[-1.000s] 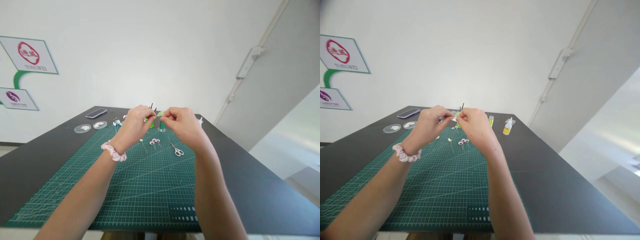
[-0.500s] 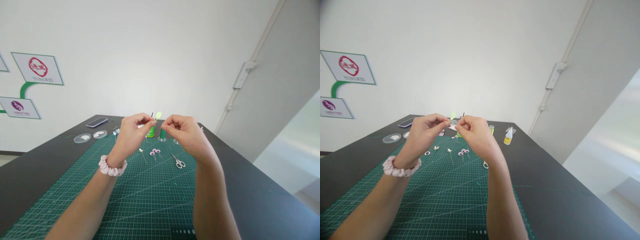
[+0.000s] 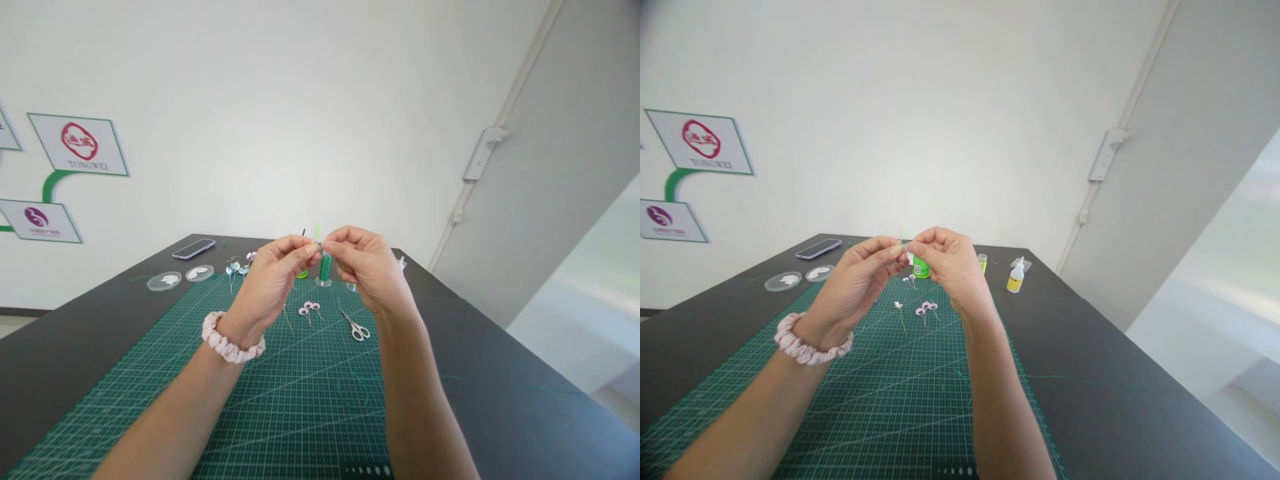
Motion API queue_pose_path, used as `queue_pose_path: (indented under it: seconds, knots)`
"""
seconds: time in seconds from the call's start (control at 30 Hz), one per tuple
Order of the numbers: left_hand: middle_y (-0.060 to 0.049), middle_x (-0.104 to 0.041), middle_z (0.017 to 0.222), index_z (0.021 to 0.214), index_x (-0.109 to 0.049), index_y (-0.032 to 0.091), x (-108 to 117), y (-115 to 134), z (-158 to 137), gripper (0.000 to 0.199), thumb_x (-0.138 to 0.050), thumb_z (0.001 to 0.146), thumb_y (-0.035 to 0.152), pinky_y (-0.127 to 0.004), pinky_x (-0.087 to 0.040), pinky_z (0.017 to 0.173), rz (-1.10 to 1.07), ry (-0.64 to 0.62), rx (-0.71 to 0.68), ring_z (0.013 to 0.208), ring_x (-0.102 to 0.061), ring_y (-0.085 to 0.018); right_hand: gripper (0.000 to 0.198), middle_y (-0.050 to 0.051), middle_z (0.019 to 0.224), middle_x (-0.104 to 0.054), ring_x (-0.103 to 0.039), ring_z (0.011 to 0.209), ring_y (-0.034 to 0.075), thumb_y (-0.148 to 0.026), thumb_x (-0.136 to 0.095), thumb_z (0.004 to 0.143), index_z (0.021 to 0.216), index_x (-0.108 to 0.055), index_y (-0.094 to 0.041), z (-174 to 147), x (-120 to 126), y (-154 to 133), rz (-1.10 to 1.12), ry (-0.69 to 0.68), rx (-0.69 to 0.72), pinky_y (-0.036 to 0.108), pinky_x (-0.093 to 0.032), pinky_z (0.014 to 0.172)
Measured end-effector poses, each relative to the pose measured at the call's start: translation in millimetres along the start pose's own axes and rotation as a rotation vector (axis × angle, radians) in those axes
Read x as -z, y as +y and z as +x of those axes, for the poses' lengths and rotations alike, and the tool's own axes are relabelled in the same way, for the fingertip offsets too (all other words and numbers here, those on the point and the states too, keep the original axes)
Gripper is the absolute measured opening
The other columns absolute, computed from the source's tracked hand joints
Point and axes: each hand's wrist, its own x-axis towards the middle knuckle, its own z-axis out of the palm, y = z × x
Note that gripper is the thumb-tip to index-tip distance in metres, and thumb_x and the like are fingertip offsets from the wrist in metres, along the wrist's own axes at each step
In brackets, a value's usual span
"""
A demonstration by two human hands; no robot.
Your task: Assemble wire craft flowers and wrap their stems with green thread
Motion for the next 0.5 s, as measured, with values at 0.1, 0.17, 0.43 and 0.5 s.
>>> queue_pose_path:
  seconds: [0.1,0.17,0.43,0.5]
  knots:
    - [0.001,-0.064,0.069,0.07,-0.067,0.018,-1.2,-1.8,-0.7,0.008,-0.071,0.074,0.024,-0.024,-0.048,0.071,-0.083,0.004,0.001,0.069,-0.058,-0.009,0.026,-0.009,0.044,-0.037,-0.023,0.039,0.003,-0.036,-0.079,0.065,0.065,-0.06,-0.019,-0.1,1.0,-0.4,0.031,-0.02,-0.014,0.022,-0.016,0.036]
    - [0.001,-0.064,0.07,0.071,-0.069,0.018,-0.3,-3.3,-0.1,0.008,-0.074,0.073,0.024,-0.023,-0.047,0.071,-0.085,0.015,-0.018,0.069,-0.057,-0.008,0.024,-0.009,0.045,-0.039,-0.023,0.039,0.003,-0.035,-0.078,0.066,0.066,-0.061,-0.018,-0.2,2.4,-0.5,0.033,-0.022,-0.01,0.022,-0.016,0.037]
    - [0.001,-0.067,0.073,0.076,-0.071,0.02,13.2,0.0,1.4,0.004,-0.07,0.078,0.023,-0.023,-0.045,0.071,0.138,-0.095,-0.099,0.072,-0.059,-0.009,0.018,-0.006,0.052,-0.047,-0.028,0.042,0.003,-0.031,-0.075,0.07,0.067,-0.065,-0.017,0.2,11.6,-0.4,-0.006,-0.073,-0.006,0.023,-0.018,0.039]
    - [0.001,-0.066,0.071,0.076,-0.07,0.019,16.8,5.9,-0.1,0.006,-0.068,0.08,0.023,-0.024,-0.045,0.07,0.263,-0.163,-0.13,0.071,-0.058,-0.01,0.02,-0.005,0.053,-0.049,-0.029,0.042,0.003,-0.033,-0.075,0.07,0.067,-0.065,-0.017,-0.1,16.3,-0.9,-0.034,-0.116,-0.001,0.024,-0.019,0.04]
